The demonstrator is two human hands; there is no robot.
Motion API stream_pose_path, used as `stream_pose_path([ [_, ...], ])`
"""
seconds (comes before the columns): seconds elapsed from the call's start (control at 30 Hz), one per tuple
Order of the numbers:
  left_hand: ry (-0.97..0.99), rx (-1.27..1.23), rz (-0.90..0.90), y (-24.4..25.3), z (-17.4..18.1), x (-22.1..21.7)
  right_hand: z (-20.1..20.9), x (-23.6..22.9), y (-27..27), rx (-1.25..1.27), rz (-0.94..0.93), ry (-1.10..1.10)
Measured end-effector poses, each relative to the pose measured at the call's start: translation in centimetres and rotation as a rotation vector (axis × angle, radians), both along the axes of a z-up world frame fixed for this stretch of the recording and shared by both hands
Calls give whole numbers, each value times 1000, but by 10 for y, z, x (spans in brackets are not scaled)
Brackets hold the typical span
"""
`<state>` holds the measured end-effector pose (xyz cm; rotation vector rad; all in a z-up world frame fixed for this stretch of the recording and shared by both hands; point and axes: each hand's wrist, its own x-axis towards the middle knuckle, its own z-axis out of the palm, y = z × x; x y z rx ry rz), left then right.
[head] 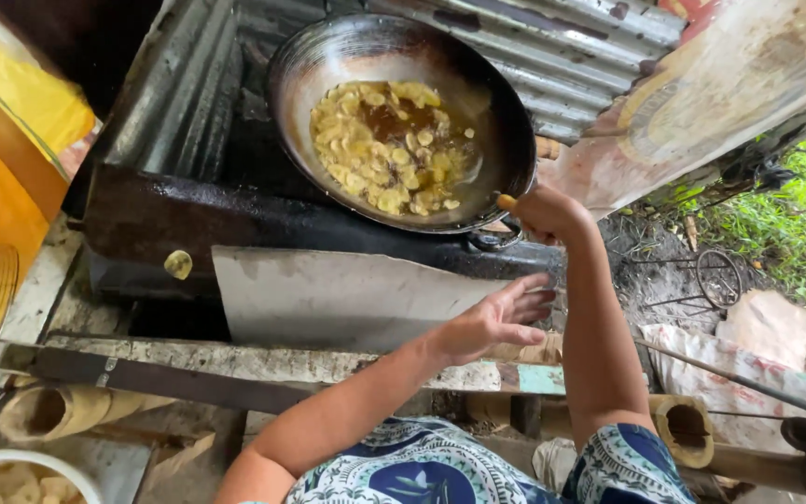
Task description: The person stirs sliced bananas in a wok of hot oil using a small utensil before scooping the fried chips out with a large wire strainer and transferring them to a bowl.
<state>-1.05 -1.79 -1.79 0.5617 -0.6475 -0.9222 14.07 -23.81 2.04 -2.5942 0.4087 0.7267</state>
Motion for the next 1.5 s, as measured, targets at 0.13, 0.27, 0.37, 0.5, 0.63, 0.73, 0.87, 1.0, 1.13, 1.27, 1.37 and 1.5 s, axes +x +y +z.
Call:
stream_pose_path([
  [0.13,103,42,62,2,0,5,-2,11,33,412,-230,132],
  [0.27,99,32,159,22,-2,13,-25,38,87,621,-291,157],
  [0.37,118,59,250,37,-8,25,-56,58,107,957,-378,138],
  [0.5,231,179,301,48,-23,33,-79,59,114,1140,-433,-16],
  [0.63,58,186,358,32,-27,30,-57,25,109,1264,-472,-104],
  [0.73,-19,259,337,25,-18,22,-27,-11,106,1272,-466,-235],
  [0.87,-57,234,245,29,-7,8,-11,-42,97,1279,-441,-390],
  [1.0,-70,247,336,26,-7,17,-23,-10,101,1292,-469,-365],
  [1.13,5,180,292,32,-3,26,-18,-9,107,1230,-513,-356],
  [1.27,5,190,219,34,-5,20,-15,-28,98,1272,-467,-418],
  [1.37,-44,182,272,28,-7,29,-22,-7,97,1290,-445,-402],
  [1.5,55,158,239,30,-9,34,-25,5,98,1299,-495,-332],
])
